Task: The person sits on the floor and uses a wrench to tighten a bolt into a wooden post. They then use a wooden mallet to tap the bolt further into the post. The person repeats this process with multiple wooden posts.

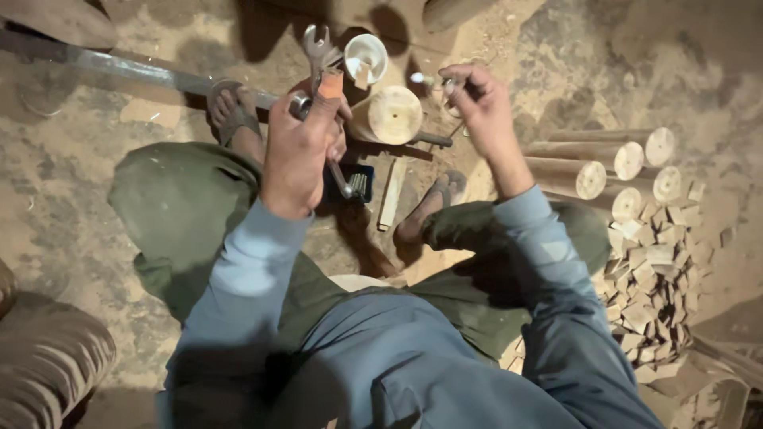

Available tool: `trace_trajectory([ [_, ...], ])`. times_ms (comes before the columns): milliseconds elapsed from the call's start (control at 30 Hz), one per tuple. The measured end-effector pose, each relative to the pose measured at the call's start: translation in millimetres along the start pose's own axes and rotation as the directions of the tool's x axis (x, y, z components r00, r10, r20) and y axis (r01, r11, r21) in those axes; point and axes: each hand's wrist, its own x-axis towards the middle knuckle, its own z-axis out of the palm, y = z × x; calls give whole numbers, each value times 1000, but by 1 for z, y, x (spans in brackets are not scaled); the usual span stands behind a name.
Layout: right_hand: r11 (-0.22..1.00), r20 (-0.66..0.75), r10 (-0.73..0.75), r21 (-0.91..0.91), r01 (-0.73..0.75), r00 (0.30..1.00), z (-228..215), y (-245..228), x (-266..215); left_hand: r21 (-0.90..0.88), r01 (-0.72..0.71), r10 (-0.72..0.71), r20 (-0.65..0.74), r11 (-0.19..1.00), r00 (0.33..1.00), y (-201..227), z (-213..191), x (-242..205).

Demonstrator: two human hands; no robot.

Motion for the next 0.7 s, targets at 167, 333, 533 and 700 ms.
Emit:
trace_trajectory([
  [167, 988, -130, -87, -137, 69, 988, 33, -19, -34, 152, 39, -42, 14, 988, 999, -37, -3, 17],
  [333, 860, 24, -344, -393, 325, 939, 42, -29, -29, 404, -151, 156, 21, 902, 988, -69, -7, 40],
  [533, 777, 50, -418, -498, 385, 907, 45, -36, -31, 521, -181, 190, 38, 834, 981, -83, -14, 57],
  [700, 808, 65, -388, -457, 373, 919, 51, -30, -26, 591, -244, 234, 95, 769, 968, -88, -17, 62],
])
